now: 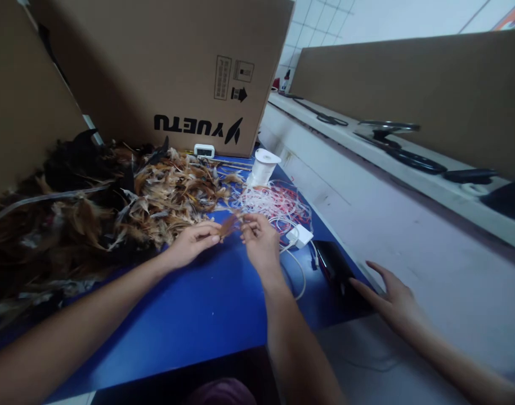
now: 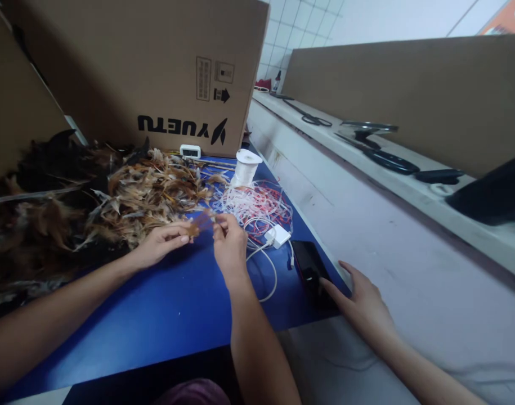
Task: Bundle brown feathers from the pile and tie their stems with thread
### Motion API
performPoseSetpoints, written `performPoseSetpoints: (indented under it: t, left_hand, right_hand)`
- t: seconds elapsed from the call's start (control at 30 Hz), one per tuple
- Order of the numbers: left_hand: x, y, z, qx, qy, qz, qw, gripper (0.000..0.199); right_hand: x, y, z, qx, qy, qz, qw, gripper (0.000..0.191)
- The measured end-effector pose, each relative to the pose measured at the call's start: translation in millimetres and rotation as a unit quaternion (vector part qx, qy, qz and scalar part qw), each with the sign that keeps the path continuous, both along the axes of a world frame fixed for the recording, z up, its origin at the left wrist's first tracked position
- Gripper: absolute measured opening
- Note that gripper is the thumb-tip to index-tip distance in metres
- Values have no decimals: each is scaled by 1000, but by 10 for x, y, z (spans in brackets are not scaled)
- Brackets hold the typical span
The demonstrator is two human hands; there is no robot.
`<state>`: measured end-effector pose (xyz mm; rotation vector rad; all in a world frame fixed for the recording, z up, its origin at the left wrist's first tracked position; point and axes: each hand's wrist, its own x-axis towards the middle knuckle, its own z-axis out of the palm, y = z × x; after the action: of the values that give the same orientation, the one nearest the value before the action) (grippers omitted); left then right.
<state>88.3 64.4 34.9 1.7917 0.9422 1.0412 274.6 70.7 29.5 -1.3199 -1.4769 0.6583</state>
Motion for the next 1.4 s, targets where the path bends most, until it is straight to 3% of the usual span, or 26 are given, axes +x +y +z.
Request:
performPoseSetpoints:
  t: [0.13, 0.27, 0.37, 0.43, 0.47, 0.53, 0.63, 0.73, 0.83, 0.97, 1.13, 1.4]
  left_hand:
    - [-244, 328, -133, 32, 56, 8, 998, 17]
    - [-527, 677, -137, -14, -23, 137, 990, 23]
    - [-599, 757, -92, -27, -69, 188, 979, 35]
    - [-544, 677, -22, -45, -102, 192, 975, 38]
    - [-488, 600, 27, -98, -136, 177, 970, 37]
    - [-341, 395, 138, -158, -170, 158, 960, 32]
    - [-118, 37, 283, -187, -195, 116, 956, 23]
    - [12, -273, 334, -236, -212, 77, 945, 20]
    - [50, -464, 281, -271, -221, 68, 934, 21]
    - [61, -519, 136, -276, -246, 90, 925, 21]
    - [60, -463, -5, -274, -267, 108, 918, 22]
    - [54, -475, -37, -287, -267, 105, 914, 20]
  right_hand:
    - [-5, 45, -80, -15, 29, 6, 999, 25]
    - [-22, 85, -53, -42, 112, 9, 993, 28]
    - [-28, 91, 3, -85, 202, 11, 976, 22]
    - [-30, 70, 54, -109, 270, 38, 956, 17]
    - [-32, 50, 87, -120, 301, 65, 944, 16]
    - [-38, -11, 171, -134, 348, 126, 919, 15]
    - [-50, -142, 354, -138, 383, 189, 894, 13]
    - [-66, -261, 556, -107, 377, 236, 889, 13]
    - [-102, -289, 650, -75, 352, 258, 896, 11]
    - [-215, -200, 501, -109, 329, 288, 893, 9]
    - [-351, -156, 234, -153, 334, 233, 901, 14]
    - [-352, -185, 182, -114, 266, 224, 930, 10]
